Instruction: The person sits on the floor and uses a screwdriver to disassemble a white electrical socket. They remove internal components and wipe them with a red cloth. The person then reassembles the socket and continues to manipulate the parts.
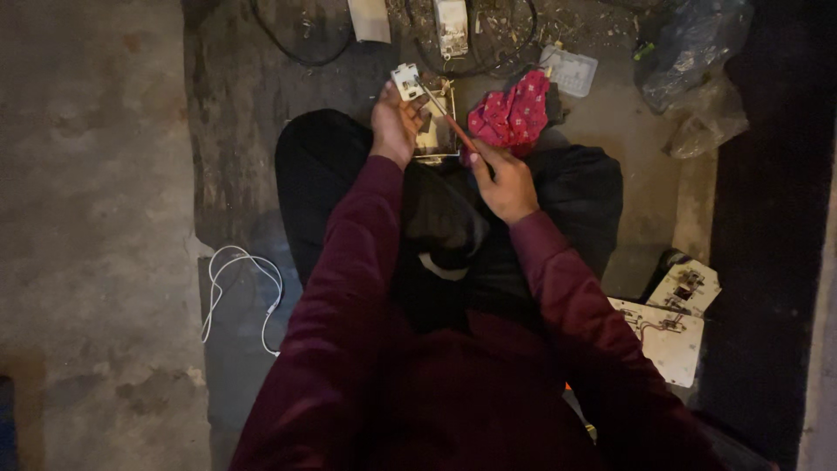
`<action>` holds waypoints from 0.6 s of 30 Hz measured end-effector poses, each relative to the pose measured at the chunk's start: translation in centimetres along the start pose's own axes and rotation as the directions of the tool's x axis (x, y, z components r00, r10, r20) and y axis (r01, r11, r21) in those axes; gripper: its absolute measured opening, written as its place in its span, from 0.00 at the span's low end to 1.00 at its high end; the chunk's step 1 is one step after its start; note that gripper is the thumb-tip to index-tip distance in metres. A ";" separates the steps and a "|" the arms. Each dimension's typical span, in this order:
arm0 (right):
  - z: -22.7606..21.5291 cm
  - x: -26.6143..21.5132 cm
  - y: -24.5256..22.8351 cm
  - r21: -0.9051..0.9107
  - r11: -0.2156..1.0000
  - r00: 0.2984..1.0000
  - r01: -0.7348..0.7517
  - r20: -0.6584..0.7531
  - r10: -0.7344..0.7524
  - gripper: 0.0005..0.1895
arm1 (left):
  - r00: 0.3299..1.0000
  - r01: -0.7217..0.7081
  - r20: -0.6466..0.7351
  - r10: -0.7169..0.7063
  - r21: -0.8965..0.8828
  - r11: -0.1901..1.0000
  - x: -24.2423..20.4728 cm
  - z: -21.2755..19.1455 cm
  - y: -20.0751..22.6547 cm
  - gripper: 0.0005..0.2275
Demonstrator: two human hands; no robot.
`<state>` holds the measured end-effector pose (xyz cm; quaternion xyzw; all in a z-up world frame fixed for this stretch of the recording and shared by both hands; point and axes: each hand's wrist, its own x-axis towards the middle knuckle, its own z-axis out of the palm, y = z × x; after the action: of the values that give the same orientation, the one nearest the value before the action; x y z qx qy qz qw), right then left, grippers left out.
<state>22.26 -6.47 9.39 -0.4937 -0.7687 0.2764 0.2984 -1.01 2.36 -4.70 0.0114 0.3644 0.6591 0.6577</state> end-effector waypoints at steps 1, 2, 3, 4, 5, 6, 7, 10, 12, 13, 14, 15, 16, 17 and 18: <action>-0.1 -0.2 -0.2 0.012 0.999 0.998 -0.049 0.027 0.048 0.17 | 1.000 -0.023 0.015 0.023 -0.016 1.000 0.1 -0.1 -0.1 0.14; -0.2 -0.4 -0.5 0.022 0.995 0.994 -0.098 0.057 0.097 0.17 | 0.998 -0.046 0.029 0.047 -0.032 0.998 0.2 -0.3 -0.2 0.14; -0.3 -0.6 -0.7 0.031 0.989 0.986 -0.147 0.086 0.144 0.17 | 0.997 -0.068 0.042 0.070 -0.049 0.996 0.2 -0.4 -0.3 0.14; -0.4 -0.7 -0.9 0.021 0.995 0.992 -0.097 0.087 0.095 0.16 | 0.998 -0.065 -0.002 0.065 -0.022 0.998 0.2 -0.4 -0.3 0.15; -0.4 -0.7 -1.0 0.011 0.999 0.995 -0.046 0.088 0.045 0.16 | 0.997 -0.060 -0.046 0.060 0.004 0.998 0.2 -0.5 -0.4 0.16; -0.5 -0.8 -1.1 0.001 1.000 0.996 0.003 0.089 -0.003 0.16 | 0.994 -0.052 -0.090 0.054 0.030 0.998 0.2 -0.5 -0.5 0.17; -0.5 -0.8 -1.1 -0.010 1.000 0.996 -0.017 0.090 0.018 0.16 | 0.995 -0.061 -0.078 0.061 0.007 0.998 0.3 -0.5 -0.5 0.17; -0.4 -0.7 -0.8 -0.053 0.996 0.993 -0.067 0.094 0.072 0.16 | 0.996 -0.078 -0.052 0.077 -0.017 0.997 0.3 -0.5 -0.6 0.19; -0.3 -0.6 -0.7 -0.093 0.993 0.991 -0.079 0.101 0.088 0.16 | 0.995 -0.089 -0.046 0.090 0.028 0.996 0.2 -0.5 -0.5 0.20; -0.2 -0.6 -0.7 -0.092 0.994 0.992 -0.067 0.099 0.077 0.16 | 0.994 -0.094 -0.046 0.095 0.023 0.995 0.0 -0.4 -0.5 0.21; -0.2 -0.6 -0.6 -0.089 0.994 0.993 -0.056 0.098 0.065 0.16 | 0.994 -0.100 -0.047 0.100 0.018 0.995 -0.1 -0.4 -0.5 0.21; -0.2 -0.5 -0.6 -0.087 0.995 0.994 -0.045 0.096 0.053 0.16 | 0.993 -0.105 -0.048 0.106 0.013 0.994 -0.2 -0.3 -0.5 0.22; -0.2 -0.5 -0.7 -0.063 0.997 0.993 -0.054 0.098 0.060 0.16 | 0.995 -0.079 -0.057 0.079 -0.007 0.997 -0.2 -0.1 -0.4 0.20; -0.4 -0.5 -0.7 -0.038 0.997 0.993 -0.063 0.100 0.066 0.16 | 0.996 -0.054 -0.066 0.052 -0.027 0.998 -0.3 0.1 -0.3 0.19; -0.4 -0.5 -0.8 -0.014 0.997 0.992 -0.073 0.103 0.074 0.15 | 0.997 -0.028 -0.076 0.024 -0.047 0.999 -0.3 0.2 -0.3 0.18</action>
<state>22.29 -7.19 10.16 -0.5081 -0.7657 0.3086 0.2455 -0.63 2.11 -4.56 -0.0247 0.3730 0.6761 0.6350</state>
